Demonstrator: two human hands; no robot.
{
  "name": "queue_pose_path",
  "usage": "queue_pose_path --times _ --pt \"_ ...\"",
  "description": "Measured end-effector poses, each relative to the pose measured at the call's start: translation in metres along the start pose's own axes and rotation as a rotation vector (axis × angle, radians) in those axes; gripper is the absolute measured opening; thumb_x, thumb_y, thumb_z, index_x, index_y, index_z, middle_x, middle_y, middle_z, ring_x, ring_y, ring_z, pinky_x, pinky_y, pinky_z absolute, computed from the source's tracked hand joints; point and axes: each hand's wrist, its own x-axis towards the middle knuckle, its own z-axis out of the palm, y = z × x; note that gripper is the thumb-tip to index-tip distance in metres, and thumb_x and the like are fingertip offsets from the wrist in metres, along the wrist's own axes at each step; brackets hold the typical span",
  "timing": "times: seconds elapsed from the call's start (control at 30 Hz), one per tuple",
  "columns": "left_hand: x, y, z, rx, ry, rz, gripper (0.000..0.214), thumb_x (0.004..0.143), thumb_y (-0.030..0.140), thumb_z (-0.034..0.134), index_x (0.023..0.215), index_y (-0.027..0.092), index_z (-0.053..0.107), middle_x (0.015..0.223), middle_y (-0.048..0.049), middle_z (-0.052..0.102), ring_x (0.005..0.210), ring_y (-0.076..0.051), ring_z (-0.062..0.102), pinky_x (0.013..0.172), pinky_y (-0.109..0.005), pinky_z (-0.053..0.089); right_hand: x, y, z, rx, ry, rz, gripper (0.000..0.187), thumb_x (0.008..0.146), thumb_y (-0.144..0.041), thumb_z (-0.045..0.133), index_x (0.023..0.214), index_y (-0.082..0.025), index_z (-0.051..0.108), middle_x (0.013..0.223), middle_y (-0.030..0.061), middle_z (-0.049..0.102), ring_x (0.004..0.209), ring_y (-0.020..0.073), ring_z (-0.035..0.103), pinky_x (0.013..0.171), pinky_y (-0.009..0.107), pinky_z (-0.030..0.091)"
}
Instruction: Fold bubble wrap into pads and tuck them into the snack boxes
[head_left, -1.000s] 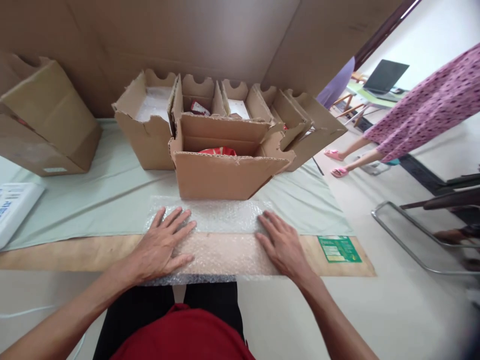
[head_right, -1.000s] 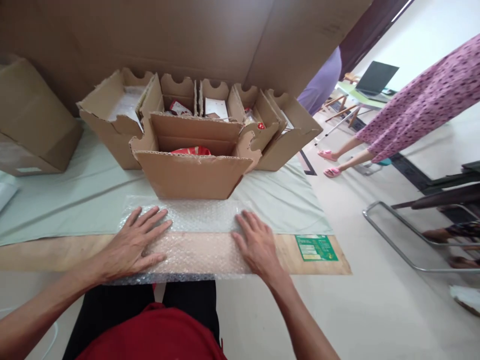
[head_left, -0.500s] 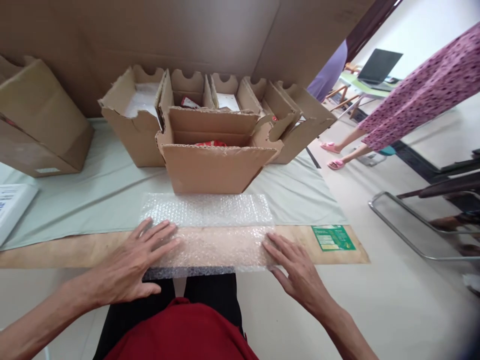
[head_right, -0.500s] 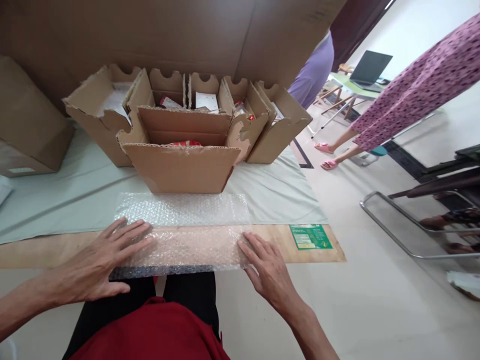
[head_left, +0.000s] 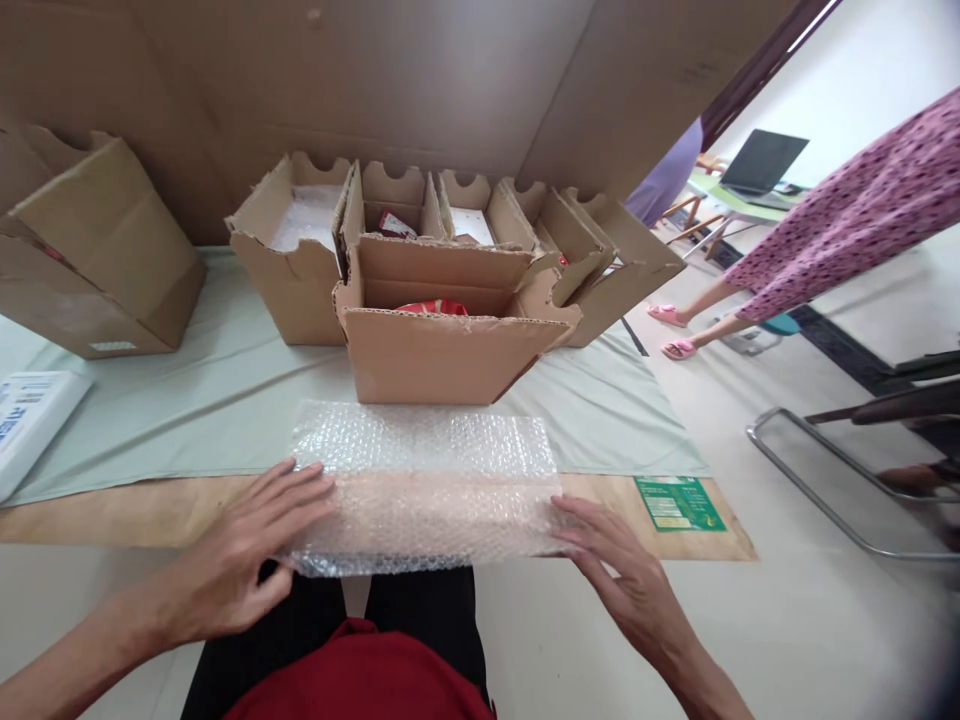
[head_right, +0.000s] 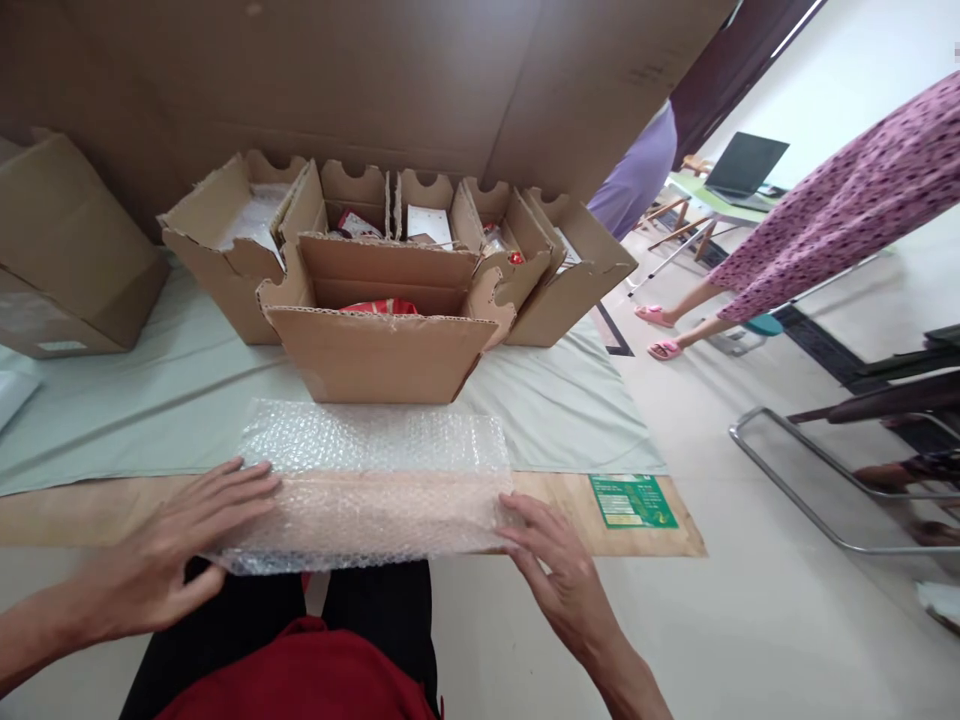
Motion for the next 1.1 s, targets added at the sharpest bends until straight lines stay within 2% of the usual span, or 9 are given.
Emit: queue_pose_path --times 0.1,0.17,0.23,0.3,0.57,0.77,0.87,0.93,1.1 --pt "0.003 -0.004 -0.010 -0.174 0.117 -0.263 0.036 0.088 0.025 0.052 0.118 0.030 0.071 0.124 -0.0025 0.076 0.126 -0.028 0.066 0.113 -0.048 0.050 0.013 -0.011 -0.012 0.148 0.051 0.245 0.026 0.101 -0.039 0.056 0.093 -0.026 0.077 0.106 0.0063 0.079 0.097 0.0260 0.075 0.087 0.038 0.061" --pt "0.014 -0.005 -0.019 -0.229 0.115 -0.508 0.023 0.090 0.039 0.056 0.098 0.029 0.074 0.103 -0.0012 0.080 0.101 -0.027 0.075 0.090 -0.038 0.062 0.025 -0.012 -0.016 0.197 0.118 0.362 0.028 0.096 -0.045 0.060 0.085 -0.024 0.075 0.088 0.0056 0.078 0.080 0.0242 0.074 0.072 0.033 0.060" --pt "0.029 -0.005 -0.025 -0.255 0.109 -0.699 0.028 0.087 0.051 0.059 0.086 0.026 0.072 0.085 0.0001 0.078 0.078 -0.023 0.074 0.067 -0.029 0.060 0.039 -0.008 -0.013 0.224 0.169 0.434 0.031 0.092 -0.048 0.063 0.077 -0.022 0.072 0.074 0.0044 0.074 0.068 0.0219 0.070 0.065 0.031 0.057" --pt "0.044 -0.005 -0.026 -0.299 0.148 -0.775 0.033 0.084 0.055 0.058 0.083 0.024 0.070 0.077 0.0004 0.074 0.072 -0.021 0.071 0.062 -0.026 0.055 0.051 0.000 -0.006 0.232 0.190 0.474 0.032 0.089 -0.049 0.063 0.074 -0.021 0.069 0.068 0.0035 0.070 0.063 0.0204 0.065 0.062 0.031 0.053" --pt "0.075 -0.014 -0.011 -0.044 0.052 -0.807 0.035 0.085 0.052 0.048 0.094 0.024 0.066 0.072 -0.0004 0.069 0.069 -0.021 0.065 0.066 -0.030 0.047 0.065 0.026 0.027 -0.099 0.157 0.445 0.041 0.091 -0.059 0.055 0.079 -0.022 0.068 0.070 0.0043 0.070 0.062 0.0210 0.062 0.063 0.033 0.047" --pt "0.076 -0.025 -0.017 0.241 -0.030 -0.803 0.055 0.089 0.057 0.045 0.127 0.021 0.061 0.111 -0.0110 0.069 0.084 -0.028 0.068 0.066 -0.035 0.045 0.066 0.044 0.021 -0.212 0.113 0.436 0.049 0.090 -0.060 0.055 0.114 -0.020 0.068 0.095 0.0078 0.072 0.067 0.0210 0.064 0.066 0.035 0.050" --pt "0.080 -0.029 -0.022 0.255 -0.088 -0.824 0.047 0.087 0.058 0.049 0.111 0.022 0.068 0.111 -0.0111 0.066 0.087 -0.029 0.067 0.067 -0.036 0.045 0.081 0.051 0.017 -0.225 0.012 0.441 0.045 0.087 -0.058 0.057 0.109 -0.021 0.069 0.097 0.0078 0.071 0.068 0.0214 0.064 0.063 0.035 0.049" --pt "0.083 -0.028 -0.021 0.196 -0.119 -0.813 0.037 0.086 0.052 0.048 0.093 0.022 0.068 0.103 -0.0086 0.066 0.079 -0.025 0.065 0.066 -0.035 0.044 0.092 0.049 0.016 -0.214 -0.059 0.399 0.035 0.085 -0.055 0.057 0.089 -0.022 0.068 0.089 0.0070 0.070 0.068 0.0219 0.063 0.062 0.034 0.047" --pt "0.075 -0.022 -0.021 0.106 -0.017 -0.747 0.025 0.083 0.044 0.046 0.075 0.023 0.057 0.086 -0.0039 0.064 0.067 -0.020 0.059 0.063 -0.033 0.043 0.091 0.025 0.003 -0.051 -0.097 0.375 0.027 0.083 -0.048 0.056 0.070 -0.024 0.056 0.065 0.0017 0.062 0.059 0.0206 0.059 0.056 0.032 0.046"
